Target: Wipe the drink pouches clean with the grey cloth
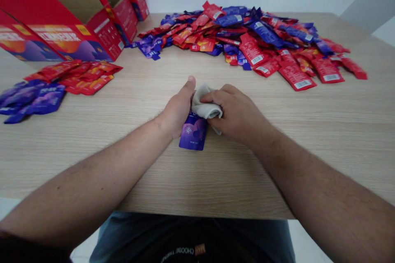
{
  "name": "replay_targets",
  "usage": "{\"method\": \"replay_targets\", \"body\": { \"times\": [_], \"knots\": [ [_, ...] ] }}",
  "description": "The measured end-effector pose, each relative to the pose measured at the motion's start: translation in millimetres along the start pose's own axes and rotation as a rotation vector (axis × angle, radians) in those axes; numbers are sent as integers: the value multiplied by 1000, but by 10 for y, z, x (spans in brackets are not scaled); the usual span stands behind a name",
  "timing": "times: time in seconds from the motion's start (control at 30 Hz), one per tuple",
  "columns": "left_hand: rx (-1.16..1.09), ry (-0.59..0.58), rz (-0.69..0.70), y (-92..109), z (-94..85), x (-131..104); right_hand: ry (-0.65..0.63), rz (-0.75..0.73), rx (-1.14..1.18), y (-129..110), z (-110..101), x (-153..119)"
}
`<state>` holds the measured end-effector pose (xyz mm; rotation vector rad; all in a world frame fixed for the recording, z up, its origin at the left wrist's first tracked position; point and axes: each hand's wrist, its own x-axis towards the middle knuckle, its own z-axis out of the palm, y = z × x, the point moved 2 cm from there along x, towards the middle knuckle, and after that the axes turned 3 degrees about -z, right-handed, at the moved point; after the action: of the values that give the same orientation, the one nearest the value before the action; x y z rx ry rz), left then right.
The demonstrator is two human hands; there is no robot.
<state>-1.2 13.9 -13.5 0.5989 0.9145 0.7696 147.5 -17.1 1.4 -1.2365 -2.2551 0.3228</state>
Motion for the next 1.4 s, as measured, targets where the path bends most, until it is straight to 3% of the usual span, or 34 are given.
{"method": "replay_targets", "body": {
  "times": [0.2,0.33,0.4,0.47,0.63,0.73,0.83,1.0,1.07,1.2,1.27,1.4],
  "knots": [
    [37,88,8,65,-82,19,-319,-143,147,-286,54,-99],
    [52,102,-3,65,-77,-1,-565,-196,215,-247,-49,-119],
    [46,99,-9,59,-73,-6,-608,-149,178,-156,-111,-99],
    [38,98,-1,58,-71,-4,-516,-81,74,-61,-158,-63],
    [26,73,25,59,-32,-5,-146,5,-31,7,-106,-31],
    [30,42,38,53,-10,-10,-76,37,-28,-24,-30,-57],
    [58,99,66,48,-43,2,-177,-21,42,-67,2,-75],
    [37,118,50,49,-92,20,-501,-173,272,-141,-23,-90],
    [38,109,45,51,-81,12,-509,-175,272,-146,-29,-81],
    [35,106,42,34,-23,-4,-153,-9,40,-89,-24,-43],
    [10,159,83,26,-16,6,4,68,-27,-55,-13,-41],
    [-7,238,113,27,-60,54,100,60,1,-12,-18,-43]
  ]
}}
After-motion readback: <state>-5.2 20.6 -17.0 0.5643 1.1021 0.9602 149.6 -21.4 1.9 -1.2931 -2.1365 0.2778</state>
